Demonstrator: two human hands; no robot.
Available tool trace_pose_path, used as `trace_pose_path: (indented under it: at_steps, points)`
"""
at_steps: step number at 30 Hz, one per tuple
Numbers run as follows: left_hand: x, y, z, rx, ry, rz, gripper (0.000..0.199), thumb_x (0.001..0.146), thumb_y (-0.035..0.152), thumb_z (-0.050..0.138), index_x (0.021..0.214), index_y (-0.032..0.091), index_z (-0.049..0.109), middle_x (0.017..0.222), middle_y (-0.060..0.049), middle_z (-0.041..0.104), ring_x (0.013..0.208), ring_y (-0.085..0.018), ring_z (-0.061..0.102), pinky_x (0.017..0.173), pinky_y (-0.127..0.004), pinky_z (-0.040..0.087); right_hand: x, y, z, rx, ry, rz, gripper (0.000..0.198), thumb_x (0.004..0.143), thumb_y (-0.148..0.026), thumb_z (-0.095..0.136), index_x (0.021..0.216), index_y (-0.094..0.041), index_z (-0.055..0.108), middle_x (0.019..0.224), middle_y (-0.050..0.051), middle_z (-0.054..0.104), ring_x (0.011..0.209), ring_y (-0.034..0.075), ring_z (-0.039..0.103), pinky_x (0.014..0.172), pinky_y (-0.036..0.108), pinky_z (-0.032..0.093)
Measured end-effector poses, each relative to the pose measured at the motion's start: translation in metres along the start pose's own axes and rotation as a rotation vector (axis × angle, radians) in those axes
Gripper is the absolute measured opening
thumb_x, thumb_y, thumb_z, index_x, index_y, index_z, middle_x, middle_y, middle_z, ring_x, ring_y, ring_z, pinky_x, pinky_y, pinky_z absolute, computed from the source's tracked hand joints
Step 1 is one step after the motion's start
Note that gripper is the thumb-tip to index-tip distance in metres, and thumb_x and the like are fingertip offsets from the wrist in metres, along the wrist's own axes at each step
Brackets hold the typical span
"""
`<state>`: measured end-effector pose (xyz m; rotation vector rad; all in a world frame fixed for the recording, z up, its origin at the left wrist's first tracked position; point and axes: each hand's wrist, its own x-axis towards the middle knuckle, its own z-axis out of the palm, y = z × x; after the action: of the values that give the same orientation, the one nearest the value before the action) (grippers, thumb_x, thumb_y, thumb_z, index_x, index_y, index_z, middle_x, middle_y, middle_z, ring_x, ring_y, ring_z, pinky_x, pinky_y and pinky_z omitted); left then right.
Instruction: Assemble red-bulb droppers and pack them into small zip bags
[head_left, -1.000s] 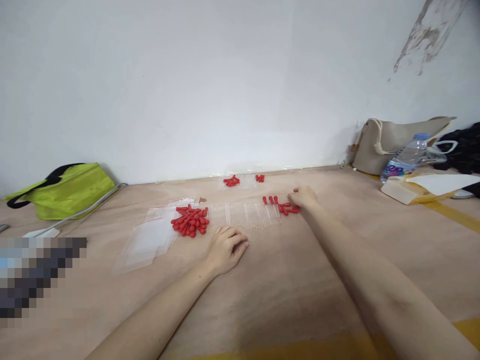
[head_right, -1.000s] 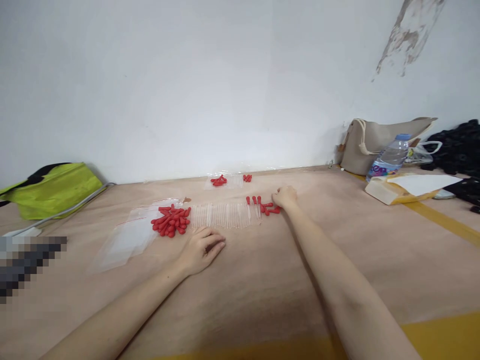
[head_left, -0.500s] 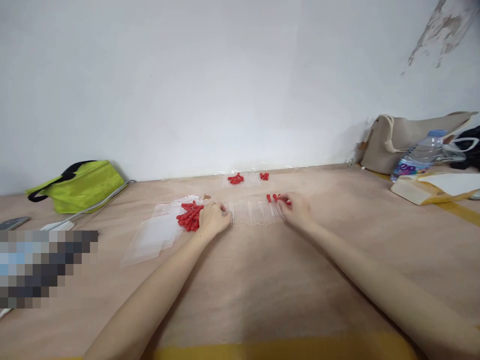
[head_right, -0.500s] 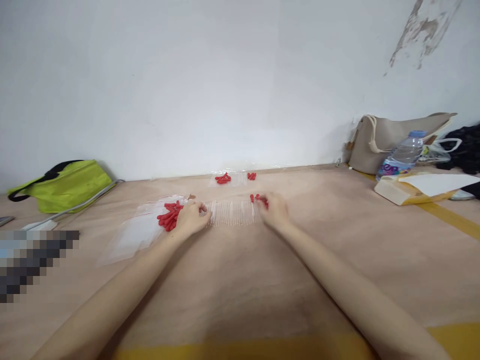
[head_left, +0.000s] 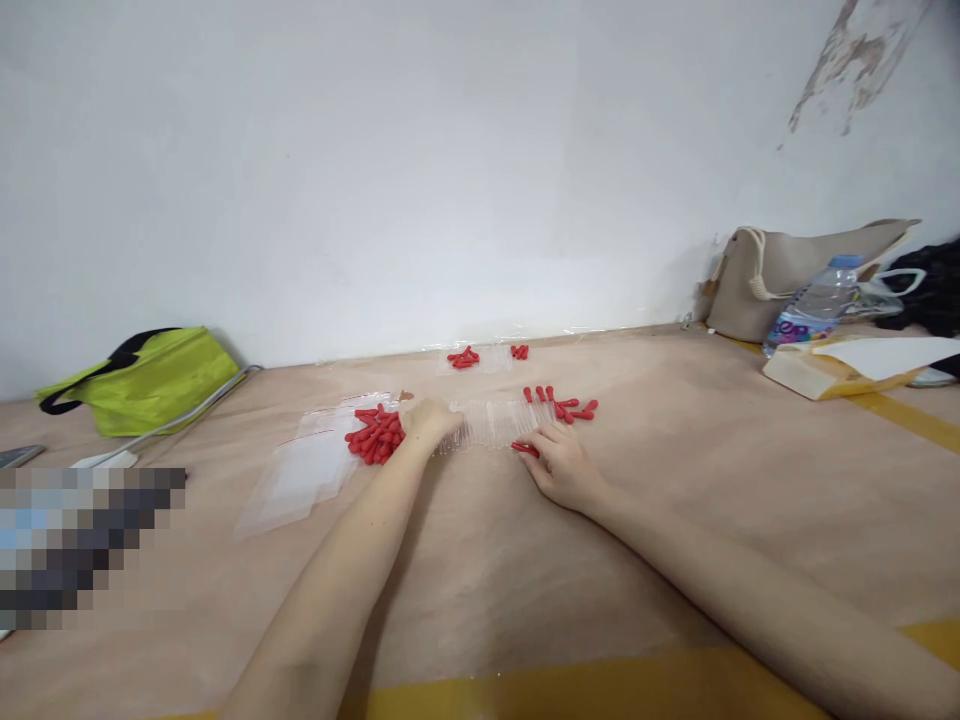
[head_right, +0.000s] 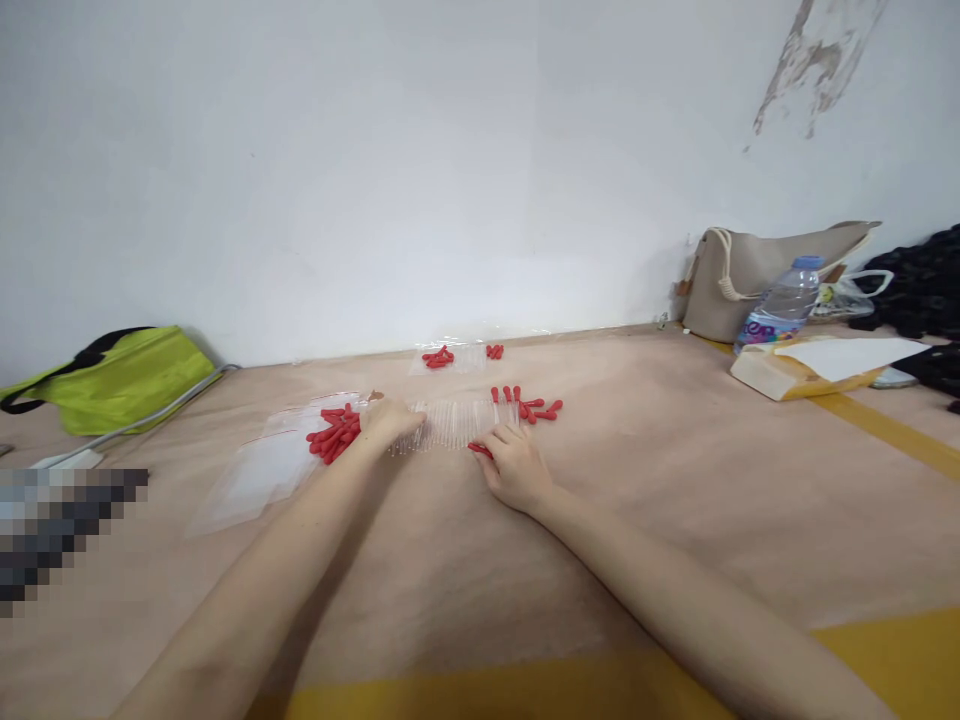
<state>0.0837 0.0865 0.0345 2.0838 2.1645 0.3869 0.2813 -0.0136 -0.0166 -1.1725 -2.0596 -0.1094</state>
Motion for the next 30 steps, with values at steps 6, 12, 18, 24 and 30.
trace_pose_path:
  at_steps: [6,12,18,24,30]
  points:
    - [-0.013,0.008,-0.012,0.055,0.025,0.110,0.018,0.069,0.030,0.058,0.070,0.013,0.064,0.073,-0.014,0.066,0.080,-0.029,0.061,0.067,-0.033,0.043,0.000,0.002,0.003,0.045,0.044,0.008,0.019,0.083,-0.023,0.044,0.091,-0.018,0.061,0.078,0.007,0.056,0.074,0.019,0.050,0.068,0.033,0.038]
    - [-0.070,-0.009,-0.006,-0.030,0.099,0.568,0.016,0.086,0.028,0.039,0.087,0.018,0.052,0.085,-0.006,0.061,0.078,-0.018,0.057,0.067,-0.027,0.042,0.000,0.004,0.000,0.177,0.081,0.059,0.018,0.083,-0.020,0.044,0.090,-0.019,0.060,0.081,0.006,0.056,0.077,0.018,0.052,0.069,0.033,0.042]
    - [-0.094,-0.036,0.023,-0.134,0.250,0.851,0.013,0.089,0.025,0.037,0.087,0.019,0.049,0.080,-0.004,0.059,0.075,-0.018,0.054,0.071,-0.030,0.040,0.000,-0.002,-0.004,0.298,0.005,0.037,0.013,0.081,-0.016,0.045,0.089,-0.019,0.056,0.083,0.005,0.058,0.079,0.017,0.054,0.070,0.031,0.042]
    - [-0.092,-0.035,0.028,-0.158,0.245,0.832,0.013,0.090,0.023,0.039,0.089,0.019,0.050,0.083,-0.003,0.060,0.077,-0.017,0.053,0.072,-0.030,0.039,-0.002,-0.008,-0.003,0.351,-0.053,0.004,0.013,0.079,-0.013,0.047,0.088,-0.019,0.055,0.085,0.004,0.059,0.080,0.016,0.053,0.072,0.031,0.042]
    - [-0.093,-0.034,0.027,-0.148,0.250,0.855,0.015,0.089,0.025,0.040,0.089,0.018,0.054,0.082,-0.004,0.060,0.076,-0.017,0.053,0.072,-0.029,0.039,-0.003,-0.013,-0.006,0.377,-0.089,-0.030,0.013,0.080,-0.014,0.047,0.089,-0.019,0.055,0.084,0.004,0.059,0.078,0.015,0.053,0.069,0.029,0.043]
